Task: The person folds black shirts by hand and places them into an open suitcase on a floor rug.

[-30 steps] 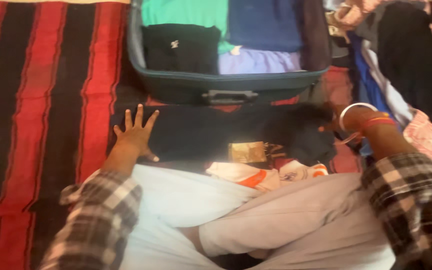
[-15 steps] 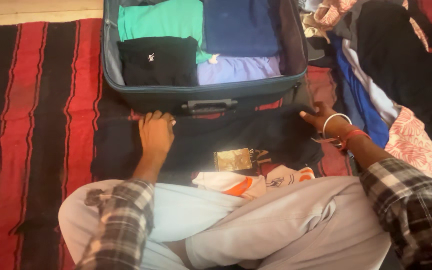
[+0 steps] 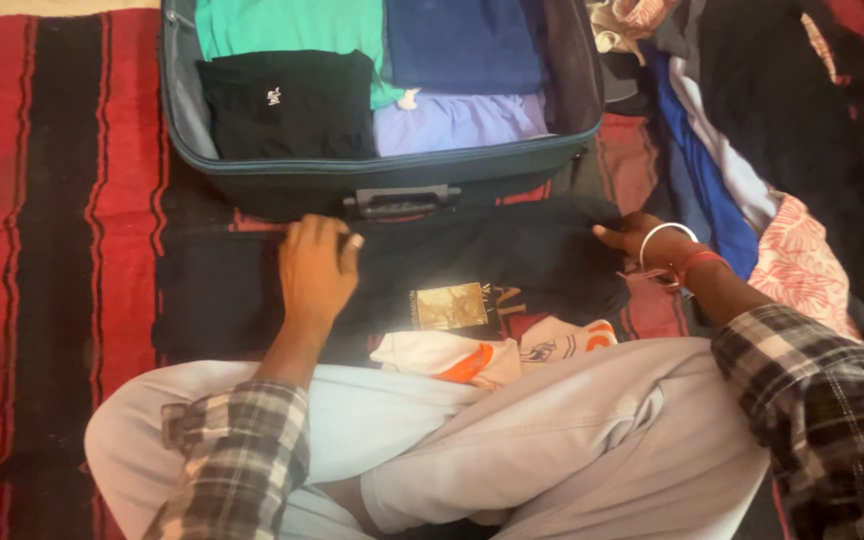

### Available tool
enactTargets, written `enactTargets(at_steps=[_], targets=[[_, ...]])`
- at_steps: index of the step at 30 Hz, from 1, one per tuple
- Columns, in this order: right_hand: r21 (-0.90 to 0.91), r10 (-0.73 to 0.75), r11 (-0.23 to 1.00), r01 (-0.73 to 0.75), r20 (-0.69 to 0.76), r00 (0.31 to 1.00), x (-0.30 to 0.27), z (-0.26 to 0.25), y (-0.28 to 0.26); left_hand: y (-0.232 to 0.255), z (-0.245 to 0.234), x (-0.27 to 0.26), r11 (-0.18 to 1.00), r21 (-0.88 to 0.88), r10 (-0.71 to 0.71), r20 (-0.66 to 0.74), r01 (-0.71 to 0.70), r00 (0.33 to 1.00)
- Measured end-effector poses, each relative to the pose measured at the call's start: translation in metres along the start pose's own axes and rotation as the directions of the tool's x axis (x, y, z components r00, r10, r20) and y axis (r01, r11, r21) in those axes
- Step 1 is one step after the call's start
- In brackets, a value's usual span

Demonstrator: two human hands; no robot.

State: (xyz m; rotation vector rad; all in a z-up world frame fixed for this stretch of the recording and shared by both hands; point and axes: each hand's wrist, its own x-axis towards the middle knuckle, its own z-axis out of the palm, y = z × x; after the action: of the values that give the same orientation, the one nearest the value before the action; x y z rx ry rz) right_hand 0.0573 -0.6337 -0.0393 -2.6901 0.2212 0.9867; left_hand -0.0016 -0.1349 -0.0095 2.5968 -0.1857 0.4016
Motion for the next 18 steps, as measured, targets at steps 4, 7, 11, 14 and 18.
enactTargets(at_steps=[4, 7, 11, 14, 18], targets=[[0.592, 0.028, 0.806, -0.025, 0.004, 1.0, -0.034, 0.008, -0.014, 0.019, 0.007, -0.011, 0.969, -0.02, 0.242, 0.307, -0.248, 0.92], [0.574, -0.044, 0.818, 0.049, -0.022, 0.999, -0.014, 0.023, -0.009, 0.025, 0.016, -0.017, 0.947, 0.017, 0.289, 0.386, -0.32, 0.876], [0.553, 0.03, 0.833, 0.029, -0.097, 0.995, 0.022, 0.032, 0.009, 0.013, 0.02, -0.021, 0.968, 0.016, 0.212, 0.473, -0.249, 0.855], [0.505, 0.0, 0.859, 0.089, -0.174, 0.985, 0.03, 0.027, 0.019, 0.006, 0.028, -0.026, 0.944, 0.068, 0.255, 0.471, -0.323, 0.845], [0.465, -0.279, 0.8, 0.378, -0.27, 0.922, 0.024, 0.02, 0.041, 0.0, 0.033, -0.029, 0.94, 0.129, 0.197, 0.549, -0.316, 0.812]])
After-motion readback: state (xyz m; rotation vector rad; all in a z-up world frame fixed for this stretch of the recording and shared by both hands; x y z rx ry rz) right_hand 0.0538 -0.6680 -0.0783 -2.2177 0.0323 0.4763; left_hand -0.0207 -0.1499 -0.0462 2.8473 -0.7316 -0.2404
